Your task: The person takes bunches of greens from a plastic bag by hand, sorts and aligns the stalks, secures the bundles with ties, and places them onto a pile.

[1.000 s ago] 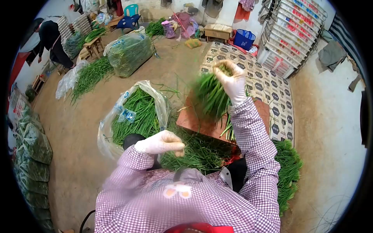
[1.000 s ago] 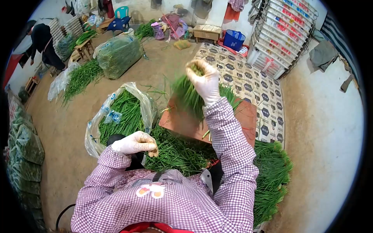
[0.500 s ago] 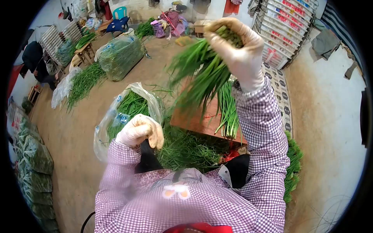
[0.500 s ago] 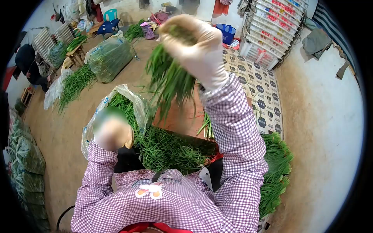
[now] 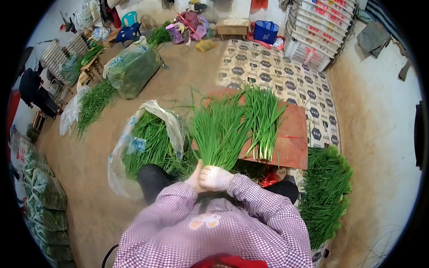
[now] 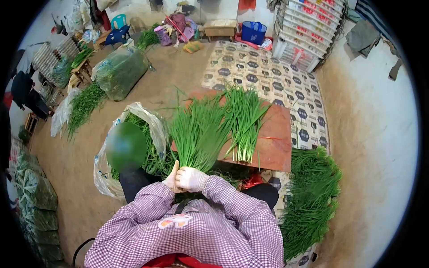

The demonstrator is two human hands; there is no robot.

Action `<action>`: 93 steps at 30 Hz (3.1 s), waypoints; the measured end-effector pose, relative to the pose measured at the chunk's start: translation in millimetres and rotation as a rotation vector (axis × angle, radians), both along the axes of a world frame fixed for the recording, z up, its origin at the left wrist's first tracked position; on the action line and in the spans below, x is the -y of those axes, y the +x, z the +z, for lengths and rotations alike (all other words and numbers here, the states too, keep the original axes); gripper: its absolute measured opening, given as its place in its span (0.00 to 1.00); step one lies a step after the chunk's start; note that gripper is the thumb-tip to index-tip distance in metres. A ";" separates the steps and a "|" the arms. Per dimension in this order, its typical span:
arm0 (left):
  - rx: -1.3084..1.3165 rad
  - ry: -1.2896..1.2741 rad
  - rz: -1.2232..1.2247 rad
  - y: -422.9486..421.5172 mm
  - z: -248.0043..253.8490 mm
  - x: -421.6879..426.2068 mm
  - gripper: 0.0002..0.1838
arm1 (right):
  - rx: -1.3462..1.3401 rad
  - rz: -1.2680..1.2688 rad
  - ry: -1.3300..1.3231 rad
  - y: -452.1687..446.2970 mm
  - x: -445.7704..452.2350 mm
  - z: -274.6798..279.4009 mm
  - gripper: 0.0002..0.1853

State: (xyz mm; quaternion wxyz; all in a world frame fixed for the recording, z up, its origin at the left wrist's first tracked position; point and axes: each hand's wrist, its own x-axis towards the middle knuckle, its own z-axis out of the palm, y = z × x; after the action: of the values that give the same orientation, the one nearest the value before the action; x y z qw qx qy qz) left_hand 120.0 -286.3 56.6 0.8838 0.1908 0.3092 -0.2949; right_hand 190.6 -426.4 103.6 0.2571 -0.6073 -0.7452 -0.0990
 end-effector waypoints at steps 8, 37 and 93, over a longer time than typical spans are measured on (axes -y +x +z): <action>0.317 -0.037 0.052 -13.9 -1.6 3.4 0.35 | -1.606 -0.193 0.058 -16.6 10.6 -0.9 0.06; 0.226 -0.124 -0.179 -11.2 -57.1 12.2 0.17 | -1.095 -1.198 -0.442 151.1 12.8 -13.5 0.22; 0.544 0.069 -0.039 -8.3 -8.8 -11.9 0.18 | -1.213 -0.874 -0.558 55.8 38.2 126.3 0.24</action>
State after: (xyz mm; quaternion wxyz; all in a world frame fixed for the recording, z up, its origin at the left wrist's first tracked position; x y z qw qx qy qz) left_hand 111.8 -274.4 47.8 0.9214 0.2991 0.0664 -0.2391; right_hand 246.4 -464.6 229.9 0.3940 -0.8345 -0.1669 0.3470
